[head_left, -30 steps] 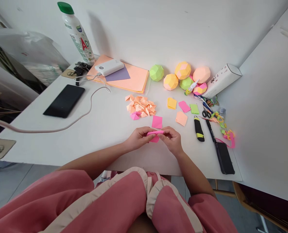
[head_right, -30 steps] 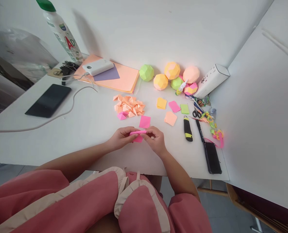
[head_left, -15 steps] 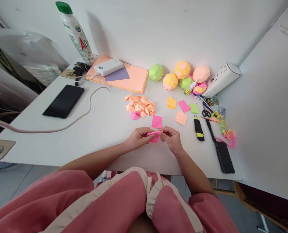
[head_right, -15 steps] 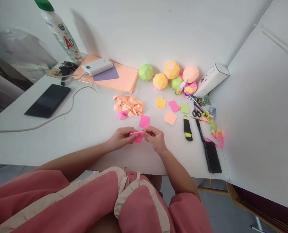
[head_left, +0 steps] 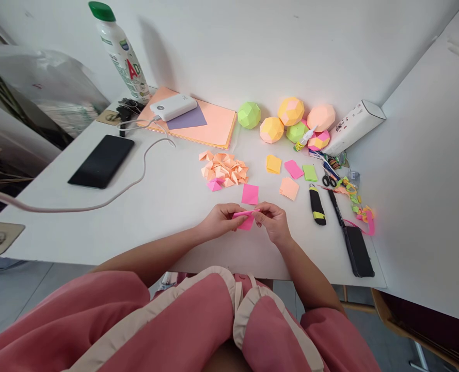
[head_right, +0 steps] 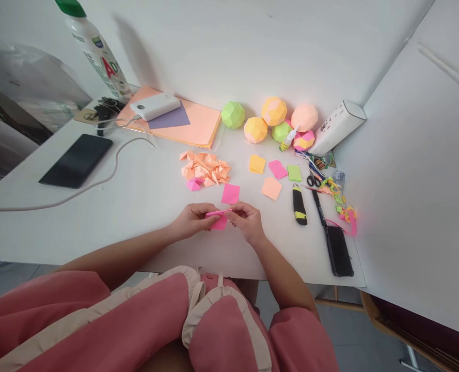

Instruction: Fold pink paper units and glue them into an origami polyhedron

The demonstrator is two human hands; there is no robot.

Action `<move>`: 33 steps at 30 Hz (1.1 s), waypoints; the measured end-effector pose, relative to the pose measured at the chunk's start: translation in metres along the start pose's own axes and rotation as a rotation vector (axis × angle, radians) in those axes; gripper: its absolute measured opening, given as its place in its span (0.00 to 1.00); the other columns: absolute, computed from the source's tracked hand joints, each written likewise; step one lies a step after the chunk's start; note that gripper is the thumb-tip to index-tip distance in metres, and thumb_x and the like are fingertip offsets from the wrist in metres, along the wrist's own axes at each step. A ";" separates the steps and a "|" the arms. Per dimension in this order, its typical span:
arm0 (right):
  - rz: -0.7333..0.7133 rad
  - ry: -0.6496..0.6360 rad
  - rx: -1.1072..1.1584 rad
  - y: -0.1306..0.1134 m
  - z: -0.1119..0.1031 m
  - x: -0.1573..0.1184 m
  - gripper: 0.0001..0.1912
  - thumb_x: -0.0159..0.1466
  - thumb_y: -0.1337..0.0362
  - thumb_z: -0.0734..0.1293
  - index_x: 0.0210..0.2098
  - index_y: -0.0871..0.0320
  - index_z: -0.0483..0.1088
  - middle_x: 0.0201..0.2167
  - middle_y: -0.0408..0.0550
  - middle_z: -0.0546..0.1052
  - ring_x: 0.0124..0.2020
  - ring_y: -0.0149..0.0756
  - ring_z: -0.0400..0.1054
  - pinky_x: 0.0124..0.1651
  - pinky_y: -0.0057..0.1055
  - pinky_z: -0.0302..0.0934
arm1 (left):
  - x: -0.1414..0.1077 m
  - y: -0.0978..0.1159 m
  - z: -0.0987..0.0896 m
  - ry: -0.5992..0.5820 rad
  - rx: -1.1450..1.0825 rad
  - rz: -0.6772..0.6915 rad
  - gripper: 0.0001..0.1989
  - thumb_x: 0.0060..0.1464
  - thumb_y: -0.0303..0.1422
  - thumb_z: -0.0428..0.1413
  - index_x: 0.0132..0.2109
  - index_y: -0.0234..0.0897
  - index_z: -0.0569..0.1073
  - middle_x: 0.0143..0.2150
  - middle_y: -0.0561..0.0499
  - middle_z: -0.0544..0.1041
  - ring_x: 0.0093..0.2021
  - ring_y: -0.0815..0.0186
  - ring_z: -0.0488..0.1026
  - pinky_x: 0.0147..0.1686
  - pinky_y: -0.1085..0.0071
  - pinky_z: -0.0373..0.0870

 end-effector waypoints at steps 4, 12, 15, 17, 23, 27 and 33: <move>-0.035 -0.005 -0.038 -0.005 0.000 -0.001 0.09 0.52 0.59 0.73 0.26 0.57 0.71 0.21 0.40 0.68 0.19 0.26 0.60 0.23 0.29 0.58 | 0.000 0.000 0.001 -0.013 -0.055 -0.037 0.14 0.49 0.41 0.59 0.35 0.33 0.76 0.26 0.52 0.72 0.22 0.74 0.64 0.21 0.76 0.63; -0.071 -0.012 -0.099 -0.010 -0.001 -0.003 0.11 0.53 0.57 0.72 0.25 0.56 0.70 0.23 0.41 0.69 0.20 0.27 0.62 0.23 0.30 0.61 | 0.000 -0.006 0.003 -0.030 -0.115 -0.128 0.16 0.47 0.42 0.60 0.35 0.32 0.77 0.24 0.52 0.72 0.21 0.73 0.64 0.20 0.75 0.65; -0.070 -0.018 -0.091 -0.010 0.000 -0.003 0.11 0.52 0.57 0.72 0.26 0.57 0.70 0.23 0.41 0.69 0.20 0.27 0.63 0.23 0.29 0.61 | 0.000 -0.006 0.003 -0.035 -0.124 -0.139 0.16 0.46 0.42 0.60 0.34 0.32 0.77 0.24 0.52 0.72 0.21 0.73 0.64 0.19 0.75 0.65; -0.072 -0.023 -0.081 -0.010 0.000 -0.003 0.10 0.53 0.58 0.72 0.26 0.57 0.70 0.23 0.41 0.70 0.20 0.27 0.63 0.23 0.29 0.62 | 0.000 -0.005 0.003 -0.027 -0.136 -0.143 0.15 0.46 0.42 0.61 0.33 0.32 0.77 0.23 0.52 0.72 0.21 0.73 0.64 0.19 0.75 0.65; -0.043 0.006 -0.064 -0.005 -0.002 -0.003 0.10 0.51 0.58 0.73 0.27 0.57 0.72 0.20 0.41 0.72 0.18 0.28 0.64 0.23 0.30 0.63 | -0.001 -0.003 0.002 -0.016 -0.106 -0.138 0.14 0.46 0.42 0.60 0.31 0.33 0.76 0.23 0.52 0.73 0.20 0.73 0.65 0.19 0.76 0.65; -0.034 0.013 -0.055 -0.003 -0.002 -0.002 0.10 0.51 0.58 0.73 0.28 0.58 0.73 0.18 0.40 0.72 0.17 0.28 0.64 0.22 0.31 0.64 | -0.001 -0.003 0.002 -0.010 -0.099 -0.140 0.15 0.46 0.42 0.60 0.31 0.32 0.76 0.23 0.52 0.73 0.20 0.74 0.64 0.19 0.76 0.65; -0.026 -0.009 -0.020 0.000 -0.001 -0.001 0.09 0.51 0.59 0.73 0.27 0.57 0.73 0.19 0.40 0.72 0.18 0.27 0.64 0.22 0.30 0.62 | 0.000 -0.002 0.001 0.005 -0.117 -0.150 0.16 0.44 0.43 0.61 0.29 0.32 0.76 0.23 0.52 0.73 0.20 0.73 0.65 0.19 0.75 0.65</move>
Point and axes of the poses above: each hand's wrist, its own x-axis towards the middle knuckle, its own z-axis out of the palm, y = z × x, the point moved 8 cm from there along x, towards the middle knuckle
